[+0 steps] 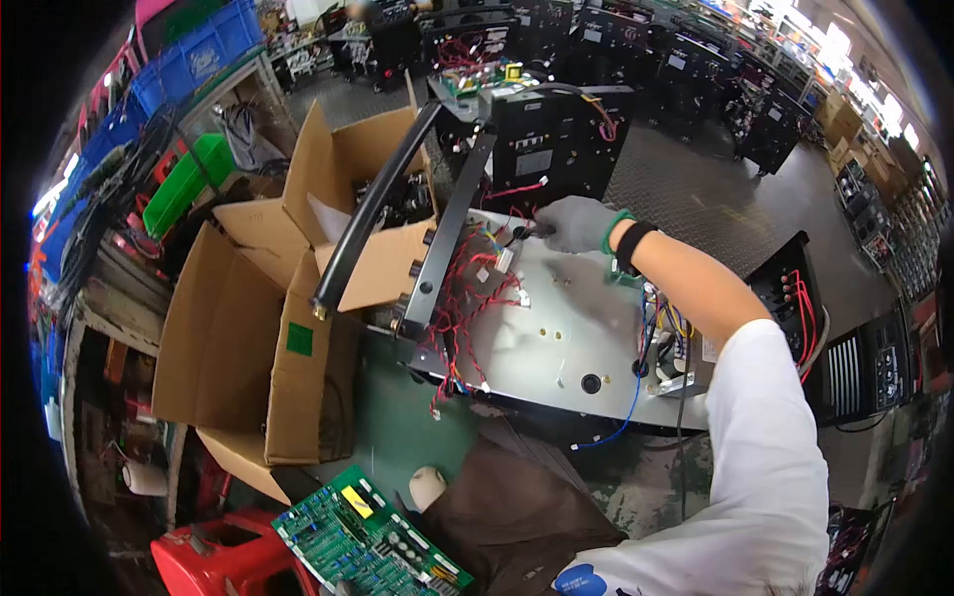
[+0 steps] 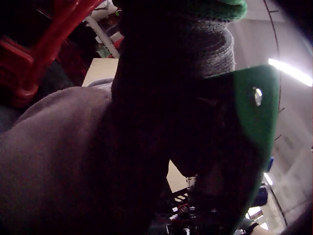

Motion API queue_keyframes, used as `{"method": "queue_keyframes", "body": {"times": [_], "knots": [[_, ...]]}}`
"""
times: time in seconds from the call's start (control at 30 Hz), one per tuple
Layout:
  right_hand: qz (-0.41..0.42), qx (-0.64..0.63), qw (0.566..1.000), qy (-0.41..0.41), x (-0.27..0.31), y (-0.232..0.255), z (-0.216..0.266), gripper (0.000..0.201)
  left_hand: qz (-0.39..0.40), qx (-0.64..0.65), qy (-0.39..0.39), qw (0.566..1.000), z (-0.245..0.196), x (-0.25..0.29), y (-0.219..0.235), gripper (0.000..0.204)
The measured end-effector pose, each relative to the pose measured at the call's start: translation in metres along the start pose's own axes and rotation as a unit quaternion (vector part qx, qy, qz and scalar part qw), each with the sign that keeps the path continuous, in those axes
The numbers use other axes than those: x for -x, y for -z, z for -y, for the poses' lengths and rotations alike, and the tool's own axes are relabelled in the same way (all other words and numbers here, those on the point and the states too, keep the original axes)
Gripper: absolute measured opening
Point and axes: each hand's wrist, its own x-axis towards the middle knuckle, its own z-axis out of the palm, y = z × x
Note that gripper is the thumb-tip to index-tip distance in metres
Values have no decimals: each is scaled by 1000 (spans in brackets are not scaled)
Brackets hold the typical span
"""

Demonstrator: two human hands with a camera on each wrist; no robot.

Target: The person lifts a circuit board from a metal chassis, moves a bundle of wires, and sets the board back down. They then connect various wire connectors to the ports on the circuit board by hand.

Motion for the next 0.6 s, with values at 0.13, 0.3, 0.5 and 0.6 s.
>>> {"method": "queue_keyframes", "body": {"times": [0.13, 0.3, 0.5, 0.6], "knots": [[-68, -59, 986, 137, 2, -13, 56, 41, -17, 19, -1, 1000, 2, 7, -4, 65], [-58, 65, 966, 242, 19, -30, 98, 40, 7, -37, -11, 999, -7, -1, -6, 62], [-72, 56, 956, 279, 29, -42, 99, 36, 21, -32, -22, 999, -3, -7, 0, 58], [-85, 15, 958, 275, 44, -22, 86, 23, 22, -38, -17, 999, -7, -11, -2, 55]]}}
